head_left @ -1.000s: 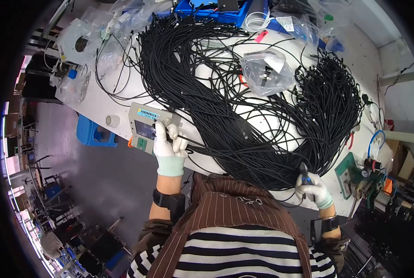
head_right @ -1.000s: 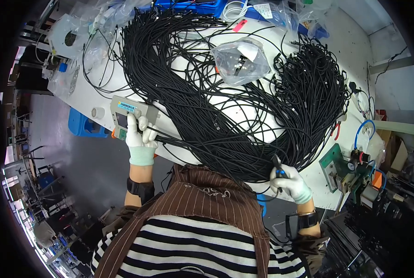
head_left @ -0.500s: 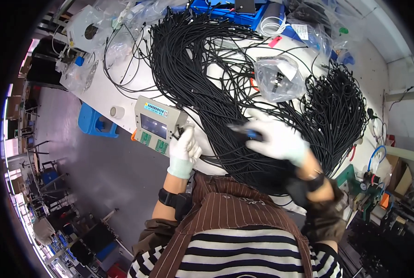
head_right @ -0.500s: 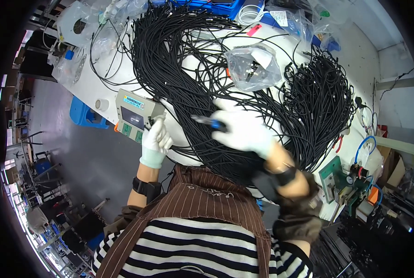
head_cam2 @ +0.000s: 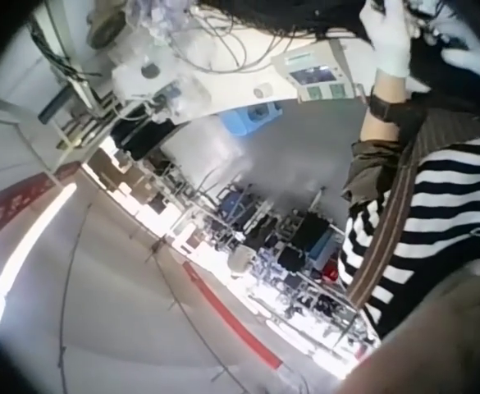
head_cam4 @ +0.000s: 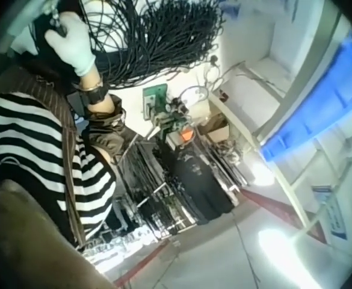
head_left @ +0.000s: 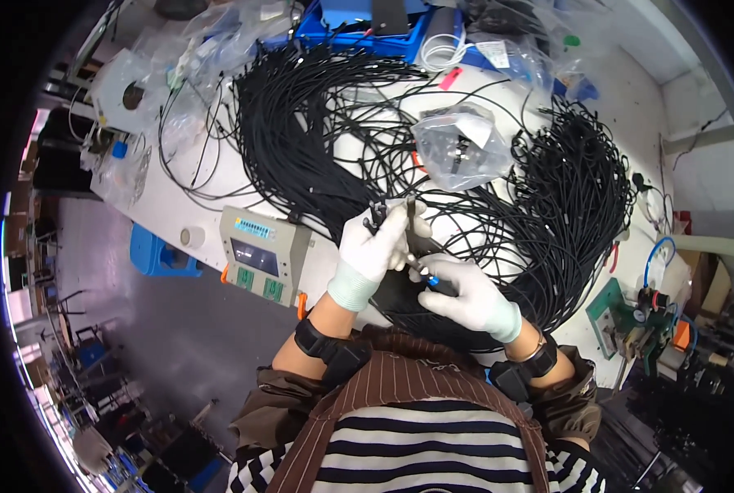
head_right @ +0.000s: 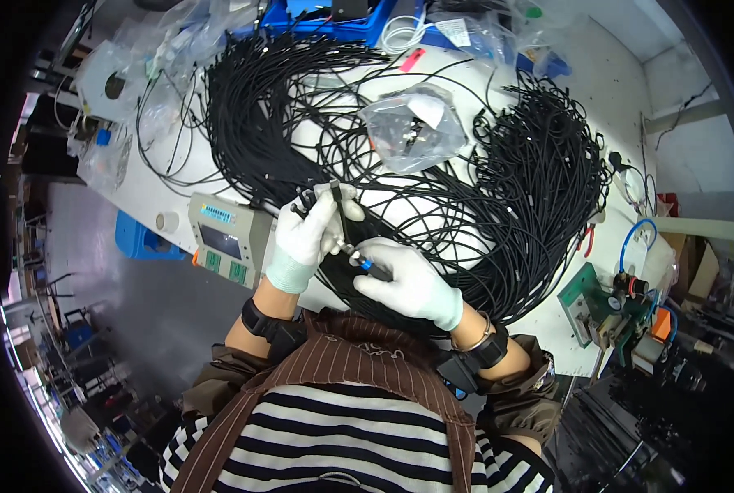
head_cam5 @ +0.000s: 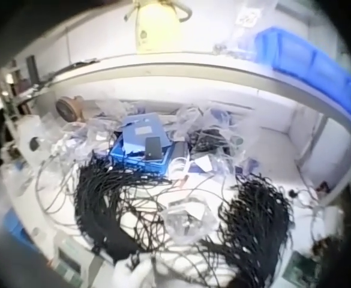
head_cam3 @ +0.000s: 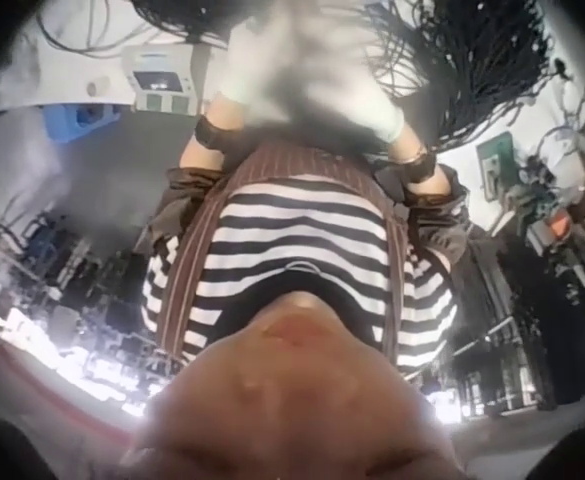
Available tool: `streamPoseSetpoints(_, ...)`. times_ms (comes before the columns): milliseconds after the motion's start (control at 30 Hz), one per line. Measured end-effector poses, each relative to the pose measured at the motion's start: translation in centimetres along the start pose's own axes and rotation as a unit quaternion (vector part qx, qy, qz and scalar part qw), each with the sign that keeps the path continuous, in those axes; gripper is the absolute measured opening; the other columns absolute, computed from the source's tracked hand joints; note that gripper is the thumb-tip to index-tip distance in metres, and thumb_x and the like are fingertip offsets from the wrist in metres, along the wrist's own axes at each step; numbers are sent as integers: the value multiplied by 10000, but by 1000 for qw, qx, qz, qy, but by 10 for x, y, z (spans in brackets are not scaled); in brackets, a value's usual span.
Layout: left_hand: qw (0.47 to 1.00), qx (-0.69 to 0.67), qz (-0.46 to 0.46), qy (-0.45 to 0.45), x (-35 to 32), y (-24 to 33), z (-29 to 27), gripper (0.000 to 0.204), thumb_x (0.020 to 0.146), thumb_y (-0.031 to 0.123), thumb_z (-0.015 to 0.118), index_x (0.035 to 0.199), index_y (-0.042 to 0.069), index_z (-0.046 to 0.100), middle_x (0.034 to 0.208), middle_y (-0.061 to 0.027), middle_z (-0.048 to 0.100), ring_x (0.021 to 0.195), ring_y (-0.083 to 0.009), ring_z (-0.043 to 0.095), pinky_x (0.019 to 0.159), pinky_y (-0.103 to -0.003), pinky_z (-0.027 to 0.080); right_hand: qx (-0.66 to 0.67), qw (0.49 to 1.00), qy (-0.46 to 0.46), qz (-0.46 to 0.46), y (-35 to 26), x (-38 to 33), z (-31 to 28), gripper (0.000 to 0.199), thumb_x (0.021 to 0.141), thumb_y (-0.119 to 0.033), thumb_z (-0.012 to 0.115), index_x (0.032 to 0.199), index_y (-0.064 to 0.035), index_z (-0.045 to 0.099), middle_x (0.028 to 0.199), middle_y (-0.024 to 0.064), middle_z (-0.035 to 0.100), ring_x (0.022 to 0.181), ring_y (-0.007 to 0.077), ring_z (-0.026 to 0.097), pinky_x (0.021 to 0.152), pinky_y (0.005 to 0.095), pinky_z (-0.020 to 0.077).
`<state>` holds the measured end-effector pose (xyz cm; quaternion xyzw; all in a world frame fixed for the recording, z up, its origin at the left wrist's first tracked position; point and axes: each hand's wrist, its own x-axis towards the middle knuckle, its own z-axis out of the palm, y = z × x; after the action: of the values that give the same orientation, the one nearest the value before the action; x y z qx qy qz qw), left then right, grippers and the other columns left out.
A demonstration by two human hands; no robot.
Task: The person presses a cable into a machine, plugs both ends into a testing device, and then uses pliers to trim the ends of several cables from a pile.
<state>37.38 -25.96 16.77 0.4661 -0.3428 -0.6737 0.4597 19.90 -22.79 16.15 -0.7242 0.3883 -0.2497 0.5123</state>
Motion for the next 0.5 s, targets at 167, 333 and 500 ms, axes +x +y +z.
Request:
streamPoseSetpoints(167,996,63,20,-55,13,0,19,275,925,182,477,1005,-52,598,742,-69,639,448,-36,426,416,-171,333,288,938,6,191,-1,-12,-20,364,758,-207,636,1030,25,564,950,163,583,829,296,579,755,348,468)
streamPoseSetpoints(333,994,106,5,16,28,6,27,227,898,166,534,988,-32,598,634,16,560,481,-31,422,452,-175,337,4,992,107,61,14,-11,-45,401,785,-229,621,1083,26,540,955,156,599,870,289,587,783,341,461)
streamPoseSetpoints(500,986,163,32,-22,41,1,24,204,877,157,553,943,-29,605,622,36,528,488,-28,409,449,-189,326,-148,981,108,70,12,4,-70,449,783,-267,621,1118,17,528,1030,175,584,935,333,583,818,364,458)
